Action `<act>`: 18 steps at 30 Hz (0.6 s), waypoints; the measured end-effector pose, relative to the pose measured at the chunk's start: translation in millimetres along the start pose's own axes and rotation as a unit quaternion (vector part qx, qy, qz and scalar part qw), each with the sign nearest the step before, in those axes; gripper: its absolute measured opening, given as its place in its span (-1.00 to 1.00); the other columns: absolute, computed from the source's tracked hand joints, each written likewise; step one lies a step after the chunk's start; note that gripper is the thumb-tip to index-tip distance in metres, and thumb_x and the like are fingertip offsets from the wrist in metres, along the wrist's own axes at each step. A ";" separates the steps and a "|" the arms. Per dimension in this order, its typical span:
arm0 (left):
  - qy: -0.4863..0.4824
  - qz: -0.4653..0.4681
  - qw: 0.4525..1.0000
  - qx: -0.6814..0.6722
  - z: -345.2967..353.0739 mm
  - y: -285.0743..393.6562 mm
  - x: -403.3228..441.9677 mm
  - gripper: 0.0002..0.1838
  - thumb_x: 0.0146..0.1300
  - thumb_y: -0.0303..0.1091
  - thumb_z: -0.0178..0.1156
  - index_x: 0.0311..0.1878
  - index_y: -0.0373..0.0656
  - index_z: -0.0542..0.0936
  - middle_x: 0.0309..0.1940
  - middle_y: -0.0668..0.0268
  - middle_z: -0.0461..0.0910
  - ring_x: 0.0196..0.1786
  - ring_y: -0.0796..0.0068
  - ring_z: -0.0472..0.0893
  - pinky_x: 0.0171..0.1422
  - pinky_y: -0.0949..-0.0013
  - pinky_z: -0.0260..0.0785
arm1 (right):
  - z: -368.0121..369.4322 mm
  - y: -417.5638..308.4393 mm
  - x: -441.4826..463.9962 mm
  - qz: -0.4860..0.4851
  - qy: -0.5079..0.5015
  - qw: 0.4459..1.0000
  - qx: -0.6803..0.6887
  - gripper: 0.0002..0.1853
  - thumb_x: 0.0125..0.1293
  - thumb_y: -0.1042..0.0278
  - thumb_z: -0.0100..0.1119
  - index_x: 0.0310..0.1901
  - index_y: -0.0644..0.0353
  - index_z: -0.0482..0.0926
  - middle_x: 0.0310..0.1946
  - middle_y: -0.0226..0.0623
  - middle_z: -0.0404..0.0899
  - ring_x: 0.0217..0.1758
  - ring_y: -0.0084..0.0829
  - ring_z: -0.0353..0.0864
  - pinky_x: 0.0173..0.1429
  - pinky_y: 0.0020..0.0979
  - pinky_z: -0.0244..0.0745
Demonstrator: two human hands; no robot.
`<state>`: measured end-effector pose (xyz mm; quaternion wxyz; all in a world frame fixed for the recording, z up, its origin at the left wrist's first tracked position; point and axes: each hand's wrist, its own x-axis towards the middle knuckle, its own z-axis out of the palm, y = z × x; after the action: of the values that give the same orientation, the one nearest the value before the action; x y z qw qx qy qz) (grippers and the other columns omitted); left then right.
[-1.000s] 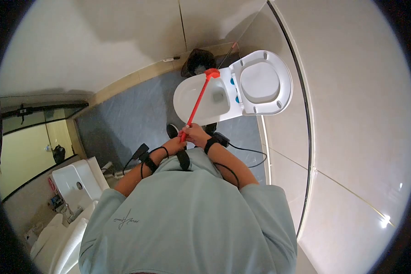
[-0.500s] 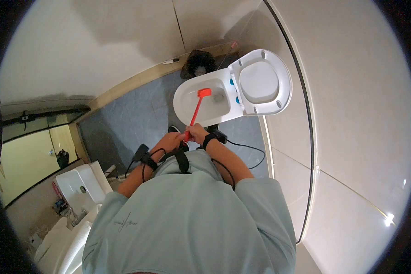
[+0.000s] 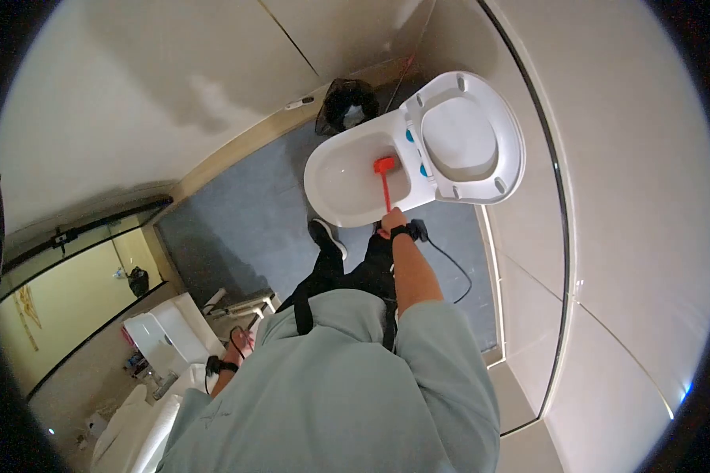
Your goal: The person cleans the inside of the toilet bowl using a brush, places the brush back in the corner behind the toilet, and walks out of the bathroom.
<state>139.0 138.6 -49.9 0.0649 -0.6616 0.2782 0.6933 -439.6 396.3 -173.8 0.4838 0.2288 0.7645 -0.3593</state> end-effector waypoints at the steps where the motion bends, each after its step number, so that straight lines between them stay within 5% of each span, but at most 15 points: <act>1: -0.052 -0.068 0.996 0.002 -6.0 -0.3 -19.8 -0.80 0.16 -0.27 -0.10 -0.36 -0.14 0.47 -0.61 0.40 0.43 -0.60 0.54 0.42 -0.54 0.48 0.25 | -2.4 1.3 7.7 -0.070 0.047 0.979 -0.185 -0.86 0.03 0.44 -0.14 -0.49 0.29 0.43 -0.57 -0.10 0.49 -0.51 -0.24 0.54 -0.51 -0.31 0.45; 2: -0.044 -0.073 0.996 0.009 -4.3 7.5 -25.1 -0.80 0.16 -0.27 -0.10 -0.36 -0.14 0.47 -0.61 0.40 0.43 -0.60 0.54 0.42 -0.54 0.48 0.25 | -7.6 1.8 19.1 -0.140 0.092 0.917 -0.362 -0.82 0.04 0.39 -0.11 -0.46 0.29 0.46 -0.52 -0.07 0.51 -0.41 -0.19 0.55 -0.37 -0.26 0.48; 3: -0.038 -0.058 0.997 0.037 0.0 15.1 -28.5 -0.80 0.16 -0.27 -0.10 -0.35 -0.14 0.47 -0.60 0.40 0.43 -0.59 0.54 0.42 -0.53 0.48 0.25 | 0.2 34.5 74.0 -0.183 0.081 0.889 -0.412 -0.79 0.04 0.30 -0.07 -0.39 0.23 0.50 -0.43 -0.05 0.52 -0.34 -0.17 0.54 -0.21 -0.28 0.45; 4: -0.033 -0.042 0.997 0.063 6.8 19.6 -31.9 -0.80 0.16 -0.26 -0.10 -0.35 -0.14 0.47 -0.60 0.40 0.43 -0.58 0.54 0.42 -0.52 0.48 0.26 | -5.9 15.4 53.9 -0.130 0.113 0.908 -0.382 -0.80 0.02 0.30 -0.05 -0.40 0.19 0.52 -0.42 -0.13 0.53 -0.35 -0.20 0.54 -0.27 -0.33 0.46; 6: -0.026 -0.009 0.993 0.110 25.9 22.9 -38.2 -0.79 0.16 -0.26 -0.10 -0.35 -0.14 0.47 -0.58 0.40 0.43 -0.57 0.55 0.42 -0.51 0.48 0.26 | -4.9 39.9 102.8 -0.273 -0.065 0.740 -0.611 -0.81 0.01 0.29 -0.01 -0.51 0.21 0.53 -0.45 -0.12 0.54 -0.33 -0.27 0.55 -0.27 -0.34 0.45; 7: -0.022 0.006 0.991 0.132 41.3 23.8 -46.5 -0.79 0.16 -0.25 -0.10 -0.35 -0.14 0.47 -0.58 0.40 0.44 -0.56 0.55 0.43 -0.50 0.49 0.26 | 12.1 81.5 137.6 -0.272 -0.071 0.740 -0.611 -0.81 0.01 0.29 -0.01 -0.51 0.21 0.53 -0.45 -0.12 0.54 -0.33 -0.27 0.55 -0.27 -0.34 0.45; 9: -0.020 0.036 0.984 0.171 75.9 22.6 -58.0 -0.79 0.17 -0.25 -0.10 -0.34 -0.14 0.47 -0.57 0.40 0.44 -0.54 0.55 0.43 -0.49 0.49 0.26 | 49.7 120.4 221.0 -0.215 -0.130 0.931 -0.264 -0.81 -0.02 0.25 0.03 -0.55 0.17 0.55 -0.48 -0.16 0.54 -0.38 -0.33 0.56 -0.36 -0.37 0.44; 10: -0.022 0.053 0.980 0.191 95.4 26.6 -56.5 -0.79 0.17 -0.24 -0.10 -0.34 -0.13 0.47 -0.56 0.40 0.44 -0.53 0.55 0.43 -0.48 0.49 0.26 | 33.9 105.2 157.1 -0.214 -0.130 0.931 -0.266 -0.81 -0.02 0.25 0.03 -0.55 0.17 0.55 -0.48 -0.16 0.54 -0.38 -0.33 0.56 -0.36 -0.37 0.44; 12: -0.032 0.094 0.968 0.230 111.5 37.7 -60.9 -0.78 0.17 -0.23 -0.10 -0.34 -0.13 0.47 -0.55 0.40 0.44 -0.52 0.55 0.44 -0.47 0.50 0.27 | 8.7 -1.6 27.8 -0.343 -0.107 0.706 -0.610 -0.82 -0.08 0.25 0.08 -0.63 0.16 0.53 -0.45 -0.14 0.54 -0.39 -0.29 0.55 -0.43 -0.36 0.41; 15: -0.046 0.155 0.944 0.288 145.5 52.5 -70.1 -0.78 0.17 -0.22 -0.11 -0.33 -0.13 0.47 -0.53 0.40 0.45 -0.49 0.56 0.44 -0.44 0.50 0.27 | 4.7 30.4 -3.7 -0.331 -0.079 0.735 -0.587 -0.81 -0.05 0.27 0.05 -0.55 0.22 0.52 -0.42 -0.05 0.51 -0.32 -0.17 0.53 -0.36 -0.26 0.43; 16: -0.052 0.177 0.934 0.306 161.7 57.2 -70.9 -0.78 0.18 -0.22 -0.11 -0.33 -0.13 0.47 -0.53 0.40 0.45 -0.48 0.56 0.44 -0.44 0.50 0.27 | 13.9 54.8 2.1 -0.250 0.006 0.839 -0.483 -0.78 -0.02 0.28 0.02 -0.44 0.27 0.48 -0.39 0.03 0.49 -0.26 -0.07 0.50 -0.24 -0.15 0.41; 18: -0.063 0.221 0.911 0.341 180.2 67.0 -77.0 -0.77 0.18 -0.21 -0.11 -0.33 -0.13 0.47 -0.52 0.40 0.45 -0.47 0.56 0.45 -0.42 0.51 0.27 | -8.6 75.3 -5.9 -0.174 -0.006 0.930 -0.324 -0.75 0.00 0.29 -0.02 -0.35 0.30 0.45 -0.39 0.06 0.48 -0.22 -0.04 0.48 -0.15 -0.13 0.38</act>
<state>-41.5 188.9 38.1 0.1492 -0.4753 0.6325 0.5932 -389.5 450.8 -190.8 0.4664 -0.0791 0.8641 -0.1718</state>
